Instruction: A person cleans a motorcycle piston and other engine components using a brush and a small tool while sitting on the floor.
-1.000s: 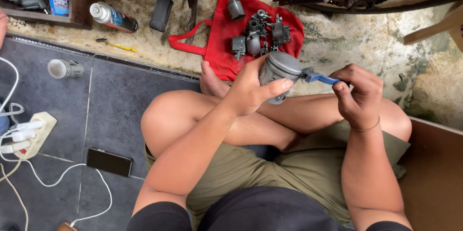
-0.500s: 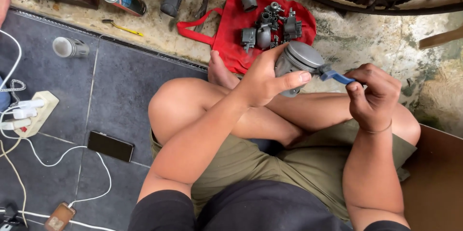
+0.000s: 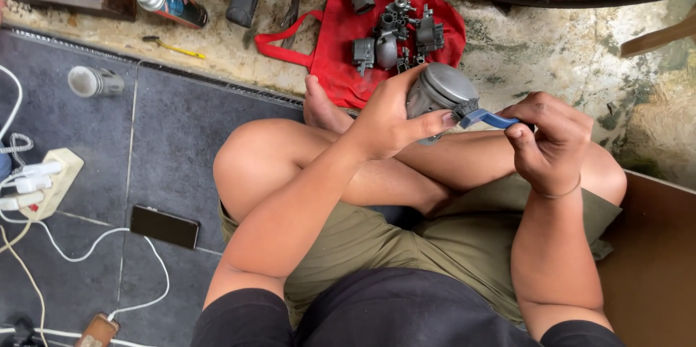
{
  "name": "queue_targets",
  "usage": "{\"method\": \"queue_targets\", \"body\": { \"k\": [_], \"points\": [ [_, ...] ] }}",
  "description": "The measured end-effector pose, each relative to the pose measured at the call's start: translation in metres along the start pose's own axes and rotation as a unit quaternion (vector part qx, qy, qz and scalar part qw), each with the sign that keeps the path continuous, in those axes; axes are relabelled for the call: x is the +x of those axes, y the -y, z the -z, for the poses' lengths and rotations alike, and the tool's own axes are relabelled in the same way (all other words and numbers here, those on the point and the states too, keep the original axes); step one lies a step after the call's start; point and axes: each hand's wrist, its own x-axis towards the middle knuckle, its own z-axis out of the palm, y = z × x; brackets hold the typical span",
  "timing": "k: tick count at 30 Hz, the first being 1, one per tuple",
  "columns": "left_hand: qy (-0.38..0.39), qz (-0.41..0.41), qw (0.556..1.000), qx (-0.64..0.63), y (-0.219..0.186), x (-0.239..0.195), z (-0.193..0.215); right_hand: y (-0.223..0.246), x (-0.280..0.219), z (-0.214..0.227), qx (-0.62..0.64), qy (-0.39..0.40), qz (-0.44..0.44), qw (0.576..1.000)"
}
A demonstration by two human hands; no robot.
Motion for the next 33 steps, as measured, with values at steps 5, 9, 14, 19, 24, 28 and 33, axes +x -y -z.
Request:
{"method": "queue_targets", "body": {
  "k": [5,9,14,19,24,28,33],
  "points": [
    [-0.017,-0.008,0.996,0.085,-0.006,0.002,0.002,-0.005,0.002,0.003,-0.026,0.001,-0.004,1.0],
    [-0.033,-0.019,0.985,0.169,-0.006,0.002,-0.001,0.001,0.005,-0.001,-0.005,0.015,0.001,1.0],
    [-0.063,-0.005,0.98,0.189,-0.011,0.0,-0.003,-0.009,0.003,0.004,-0.036,-0.003,-0.006,0.999],
    [-0.088,0.063,0.97,0.216,-0.006,0.003,-0.004,-0.031,0.006,0.007,0.004,-0.024,0.064,0.998],
    [-0.111,0.056,0.969,0.215,0.004,0.005,-0.007,-0.016,0.013,0.0,0.022,-0.01,0.054,0.998],
    [-0.111,0.022,0.978,0.174,0.007,0.001,-0.005,-0.034,0.011,0.001,0.029,-0.014,0.056,0.998],
    [-0.1,-0.004,0.991,0.089,0.02,-0.001,-0.007,-0.021,0.015,-0.002,0.037,-0.005,0.061,0.997]
  ]
}}
